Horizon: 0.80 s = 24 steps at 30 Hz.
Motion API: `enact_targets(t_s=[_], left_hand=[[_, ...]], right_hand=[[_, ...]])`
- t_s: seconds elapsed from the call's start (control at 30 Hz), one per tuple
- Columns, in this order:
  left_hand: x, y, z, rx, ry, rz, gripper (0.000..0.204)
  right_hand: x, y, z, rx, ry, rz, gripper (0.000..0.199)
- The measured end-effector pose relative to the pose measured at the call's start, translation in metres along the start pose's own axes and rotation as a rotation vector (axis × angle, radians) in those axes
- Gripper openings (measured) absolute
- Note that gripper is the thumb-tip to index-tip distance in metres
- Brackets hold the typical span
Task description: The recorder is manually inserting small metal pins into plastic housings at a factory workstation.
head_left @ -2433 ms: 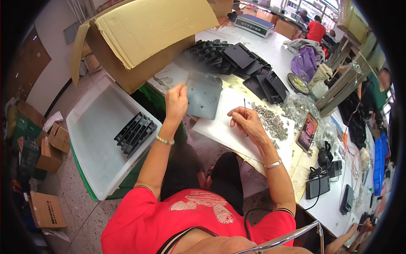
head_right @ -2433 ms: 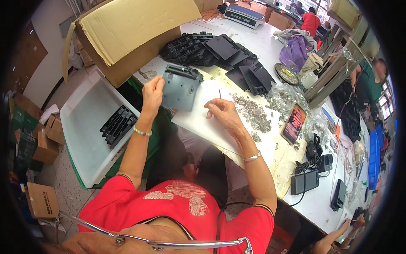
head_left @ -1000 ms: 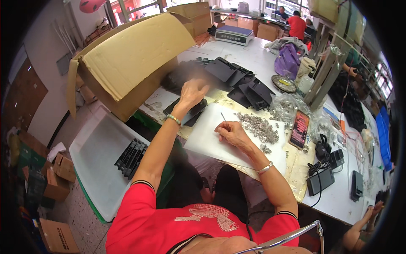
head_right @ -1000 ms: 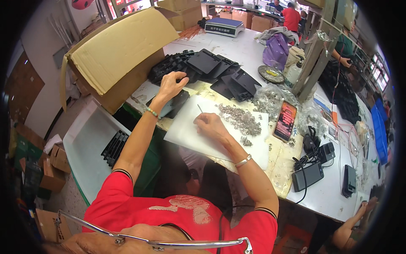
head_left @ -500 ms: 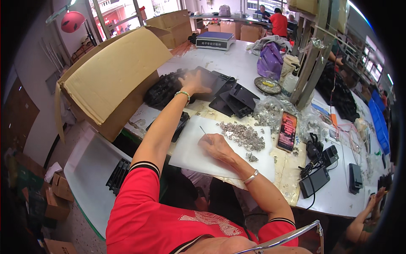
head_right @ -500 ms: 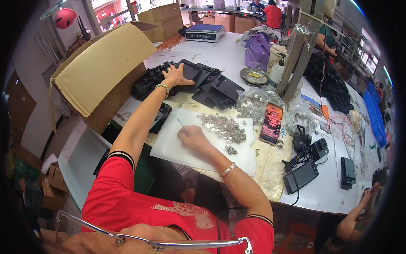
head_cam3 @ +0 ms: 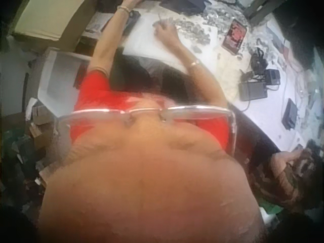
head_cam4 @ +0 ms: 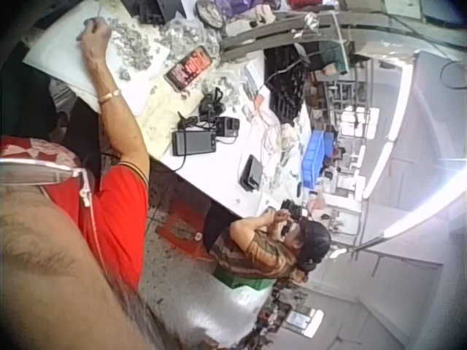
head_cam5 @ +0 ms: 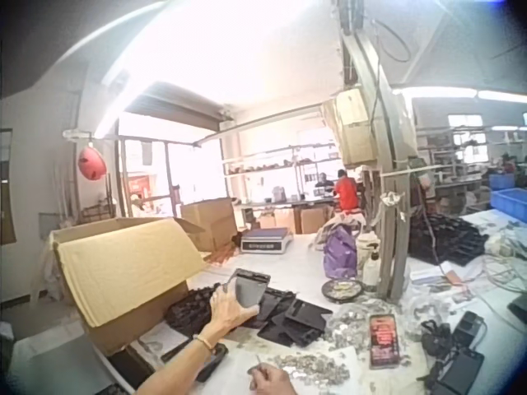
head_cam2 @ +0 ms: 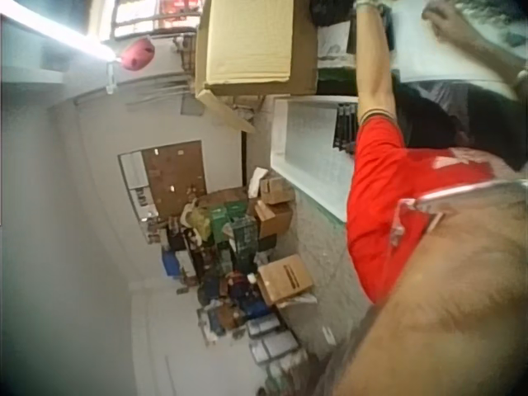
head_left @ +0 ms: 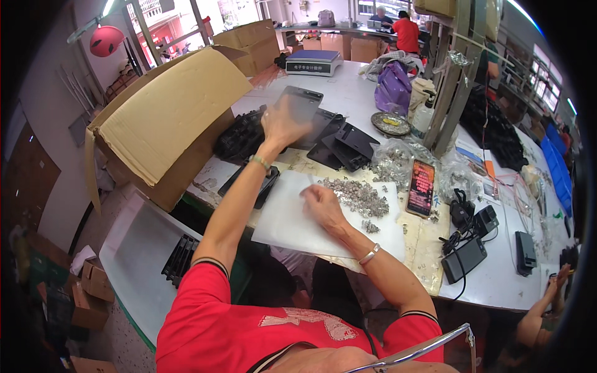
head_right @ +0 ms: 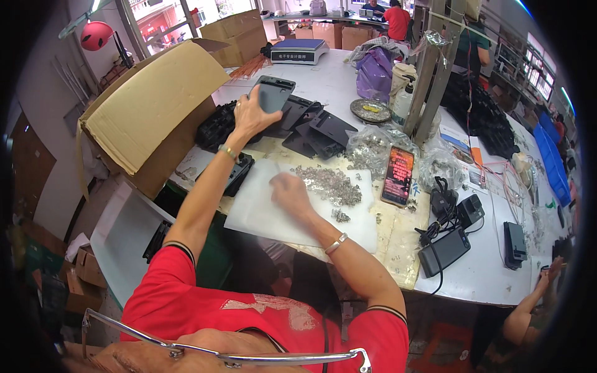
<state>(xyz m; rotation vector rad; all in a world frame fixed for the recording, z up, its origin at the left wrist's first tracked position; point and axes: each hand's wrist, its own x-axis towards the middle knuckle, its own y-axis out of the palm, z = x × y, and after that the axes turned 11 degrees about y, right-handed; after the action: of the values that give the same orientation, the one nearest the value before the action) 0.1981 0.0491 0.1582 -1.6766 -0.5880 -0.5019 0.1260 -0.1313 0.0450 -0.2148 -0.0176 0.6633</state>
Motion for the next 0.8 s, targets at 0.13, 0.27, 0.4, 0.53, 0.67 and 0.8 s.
enact_targets(t_s=[0.13,0.27,0.4,0.53,0.67,0.8], left_hand=[[-0.101,-0.034,-0.035,-0.175,-0.006,-0.1,0.098],[-0.195,-0.045,-0.057,-0.153,-0.027,-0.079,0.099],[-0.234,-0.055,-0.076,-0.003,-0.134,-0.003,0.089],[-0.249,-0.057,-0.057,-0.339,-0.102,-0.139,0.058],[-0.253,-0.046,-0.033,-0.701,-0.451,-0.06,0.049],[-0.241,-0.045,-0.028,-0.796,-0.521,-0.059,0.043]], right_hand=[[0.011,-0.018,0.009,0.426,-0.106,-0.272,0.027],[0.004,-0.026,0.034,0.503,-0.096,-0.213,0.03],[0.008,-0.018,0.017,0.272,0.016,-0.103,0.022],[0.013,-0.022,0.006,-0.084,-0.004,-0.013,0.021],[0.005,-0.026,0.021,-0.155,-0.061,0.062,0.024],[0.014,-0.063,0.025,-0.292,-0.11,-0.343,0.021]])
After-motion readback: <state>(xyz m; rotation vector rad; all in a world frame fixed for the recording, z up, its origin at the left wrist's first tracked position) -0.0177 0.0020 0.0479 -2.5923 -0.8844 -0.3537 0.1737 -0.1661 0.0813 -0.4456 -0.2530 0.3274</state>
